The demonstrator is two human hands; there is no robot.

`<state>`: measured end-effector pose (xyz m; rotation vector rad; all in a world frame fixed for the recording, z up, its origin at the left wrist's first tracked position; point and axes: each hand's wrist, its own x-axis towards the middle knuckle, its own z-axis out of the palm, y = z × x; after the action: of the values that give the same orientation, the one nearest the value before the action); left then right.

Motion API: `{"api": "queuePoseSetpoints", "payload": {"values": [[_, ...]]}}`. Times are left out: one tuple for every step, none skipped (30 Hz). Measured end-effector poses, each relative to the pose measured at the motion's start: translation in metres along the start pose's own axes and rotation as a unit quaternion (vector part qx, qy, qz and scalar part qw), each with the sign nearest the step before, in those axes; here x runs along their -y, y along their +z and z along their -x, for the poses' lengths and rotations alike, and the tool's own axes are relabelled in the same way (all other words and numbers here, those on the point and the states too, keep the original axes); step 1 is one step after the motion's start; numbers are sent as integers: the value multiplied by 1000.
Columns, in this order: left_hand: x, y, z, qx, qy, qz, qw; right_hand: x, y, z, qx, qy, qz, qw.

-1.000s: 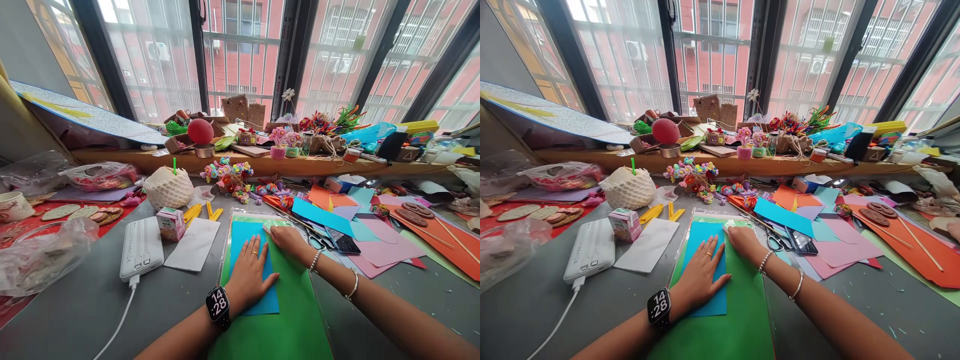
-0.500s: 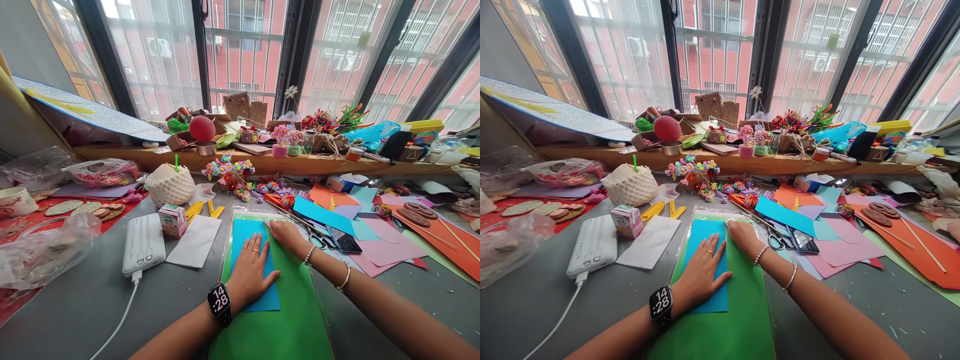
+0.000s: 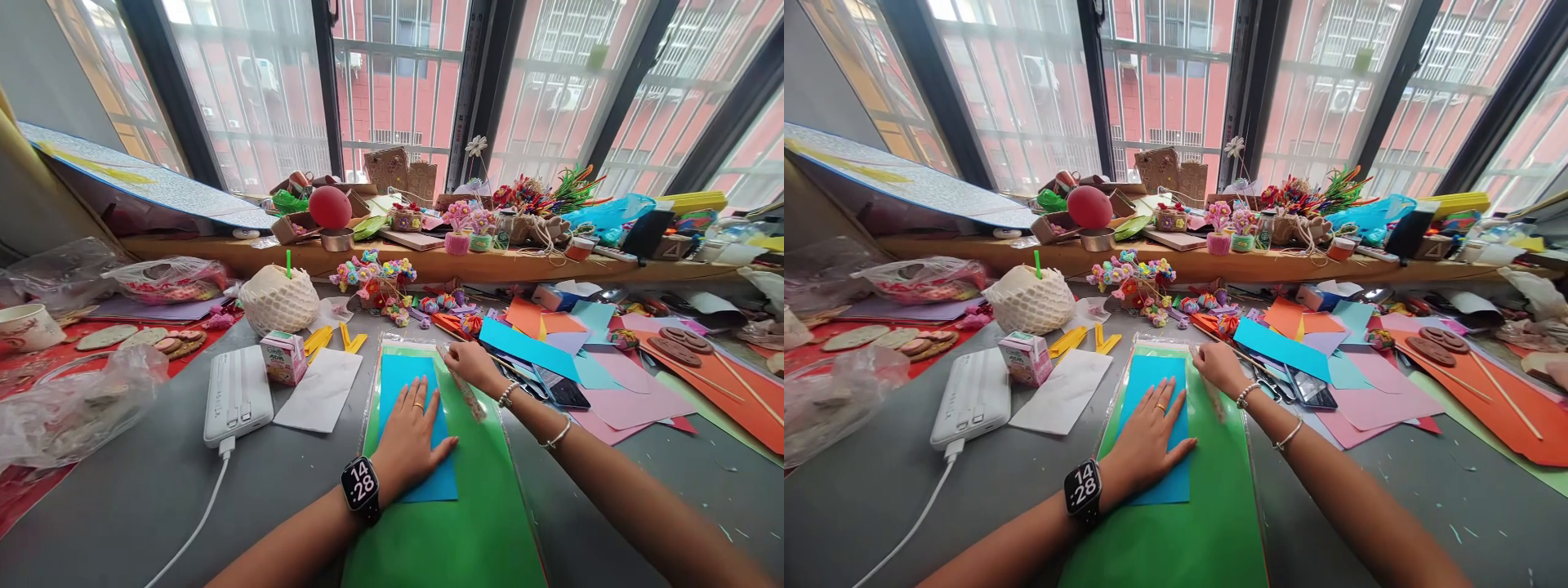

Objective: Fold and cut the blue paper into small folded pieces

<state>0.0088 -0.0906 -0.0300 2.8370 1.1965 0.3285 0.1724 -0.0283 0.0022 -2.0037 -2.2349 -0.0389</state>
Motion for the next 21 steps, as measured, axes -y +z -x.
{"api": "queuePoseSetpoints", "payload": {"values": [[0, 0, 0, 1, 0, 1, 1000, 0, -1, 1, 0, -3, -9, 1000], [0, 0, 1, 3, -1, 1, 1000, 1, -1, 2, 3, -7, -18, 1000], [-1, 0, 1, 3, -2, 2, 1000, 2, 0, 3, 7, -13, -27, 1000], [-1, 1, 1, 1, -3, 2, 1000, 4, 1, 5, 12, -17, -35, 999], [0, 1, 1, -3, -5, 3, 1000, 5, 3, 6, 17, -21, -43, 999], [0, 2, 1, -7, -6, 3, 1000, 7, 6, 6, 21, -23, -50, 998], [0, 3, 1, -12, -6, 3, 1000, 8, 8, 7, 24, -23, -57, 998], [1, 4, 1, -16, -6, 4, 1000, 9, 11, 7, 25, -22, -63, 997], [1, 5, 1, -18, -5, 4, 1000, 10, 13, 7, 26, -19, -68, 997], [1, 5, 1, -18, -4, 4, 1000, 10, 15, 7, 25, -17, -73, 997], [1, 6, 1, -17, -4, 3, 1000, 10, 16, 7, 24, -14, -78, 997], [2, 6, 1, -16, -5, 3, 1000, 10, 18, 7, 23, -10, -83, 996], [1, 5, 0, -14, -6, 2, 1000, 10, 18, 7, 21, -8, -89, 996], [1, 5, 0, -11, -7, 0, 1000, 10, 19, 7, 20, -6, -94, 995], [1, 4, 0, -7, -6, -2, 1000, 10, 19, 8, 18, -4, -100, 995], [1, 4, 0, -3, -6, -5, 1000, 10, 19, 8, 16, -3, -107, 994], [1, 3, 0, 0, -5, -7, 1000, 11, 20, 9, 14, -2, -113, 993], [0, 3, 0, 1, -3, -8, 1000, 11, 22, 10, 13, -1, -120, 993], [0, 2, 1, -2, -1, -9, 1000, 12, 23, 10, 10, 0, -126, 992], [0, 2, 1, -7, 1, -8, 1000, 12, 25, 10, 8, 2, -132, 991], [0, 2, 1, -14, 2, -8, 1000, 12, 26, 10, 7, 2, -138, 990]]}}
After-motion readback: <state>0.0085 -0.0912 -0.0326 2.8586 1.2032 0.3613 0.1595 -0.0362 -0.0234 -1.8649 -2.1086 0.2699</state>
